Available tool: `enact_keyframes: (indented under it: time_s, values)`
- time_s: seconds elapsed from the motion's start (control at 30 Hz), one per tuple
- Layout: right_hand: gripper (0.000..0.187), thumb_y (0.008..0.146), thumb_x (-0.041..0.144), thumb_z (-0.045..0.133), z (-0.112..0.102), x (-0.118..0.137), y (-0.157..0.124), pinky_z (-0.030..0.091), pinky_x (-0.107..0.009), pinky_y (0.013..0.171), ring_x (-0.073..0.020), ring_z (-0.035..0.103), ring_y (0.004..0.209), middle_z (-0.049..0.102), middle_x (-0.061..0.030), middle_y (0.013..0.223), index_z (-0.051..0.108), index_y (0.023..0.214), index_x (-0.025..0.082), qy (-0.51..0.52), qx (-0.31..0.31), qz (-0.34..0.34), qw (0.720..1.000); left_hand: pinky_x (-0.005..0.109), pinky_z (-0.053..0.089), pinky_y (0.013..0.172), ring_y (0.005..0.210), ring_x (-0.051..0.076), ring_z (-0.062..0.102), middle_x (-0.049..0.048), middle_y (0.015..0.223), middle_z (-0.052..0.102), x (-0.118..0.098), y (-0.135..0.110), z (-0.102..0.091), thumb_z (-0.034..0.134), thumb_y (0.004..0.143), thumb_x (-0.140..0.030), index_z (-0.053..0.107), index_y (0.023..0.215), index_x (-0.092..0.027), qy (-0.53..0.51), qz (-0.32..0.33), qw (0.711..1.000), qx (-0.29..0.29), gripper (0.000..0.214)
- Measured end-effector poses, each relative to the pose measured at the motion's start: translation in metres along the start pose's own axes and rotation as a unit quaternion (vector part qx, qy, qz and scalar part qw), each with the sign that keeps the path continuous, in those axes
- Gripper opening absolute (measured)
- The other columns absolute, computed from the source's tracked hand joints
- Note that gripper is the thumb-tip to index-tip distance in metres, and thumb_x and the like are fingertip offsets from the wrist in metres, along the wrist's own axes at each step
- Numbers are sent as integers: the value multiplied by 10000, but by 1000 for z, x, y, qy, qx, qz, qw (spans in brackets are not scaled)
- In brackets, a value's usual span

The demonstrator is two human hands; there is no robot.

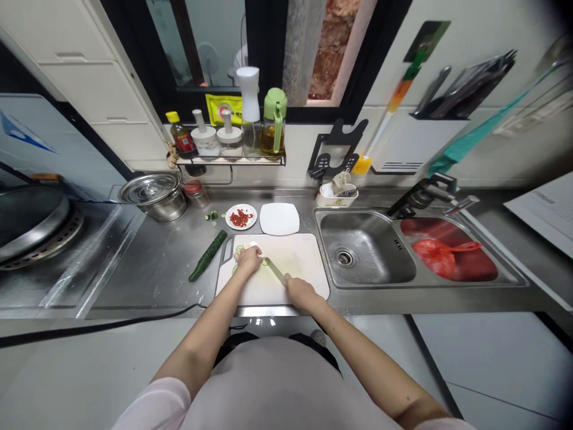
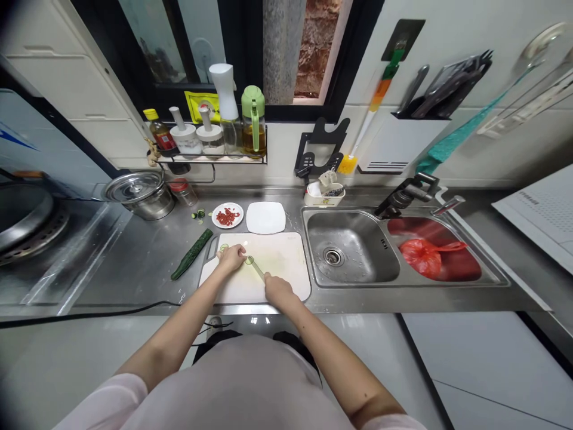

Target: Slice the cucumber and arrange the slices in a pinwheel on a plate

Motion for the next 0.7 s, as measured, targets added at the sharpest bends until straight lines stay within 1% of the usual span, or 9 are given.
enact_keyframes:
  time_s: [0.1, 0.2, 0.3, 0.43, 0.7]
  values:
    - [323, 901, 107, 318, 5, -2, -2, 428, -312, 722, -250, 641, 967, 666, -167, 1056, 477, 1180, 140, 3, -3, 10, 1000, 431, 302, 931, 1123, 282, 519, 47, 1072, 679, -4, -5, 4, 623, 779, -301, 643, 946, -277, 20, 17, 1000, -7, 170]
    - [316, 904, 112, 318, 7, -2, -2, 434, -327, 727, -262, 642, 966, 666, -171, 1046, 476, 1176, 139, 4, -10, 13, 1000, 427, 321, 922, 1134, 293, 520, 65, 1134, 653, -6, -9, 7, 618, 766, -258, 655, 939, -270, 30, 19, 999, -17, 177]
    - [307, 905, 113, 324, 6, -3, -2, 438, -330, 729, -262, 647, 964, 670, -172, 1022, 480, 1168, 141, 6, -13, 12, 1000, 425, 325, 932, 1109, 280, 543, 50, 1075, 681, -7, -9, 9, 585, 775, -215, 658, 918, -271, 11, 20, 1000, -17, 171]
    - [316, 896, 102, 332, 3, -3, -2, 445, -329, 734, -263, 652, 973, 673, -175, 1021, 485, 1169, 139, 1, -10, 14, 1000, 424, 320, 959, 1020, 242, 602, 31, 981, 719, -6, -5, 10, 535, 803, -190, 659, 910, -268, -27, 16, 999, -6, 181]
    - [349, 883, 76, 340, 1, 2, -1, 457, -327, 745, -258, 652, 989, 671, -186, 1039, 471, 1203, 131, -6, -2, 14, 1000, 404, 327, 987, 1005, 227, 629, 27, 1003, 733, -3, 3, 11, 549, 780, -183, 680, 910, -253, -44, -3, 999, 14, 197]
Point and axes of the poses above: each hand's wrist, its own y-axis towards the middle knuckle, its own z-axis out of the palm, x = y × z, the point moved 9 cm from there along y, towards the middle knuckle
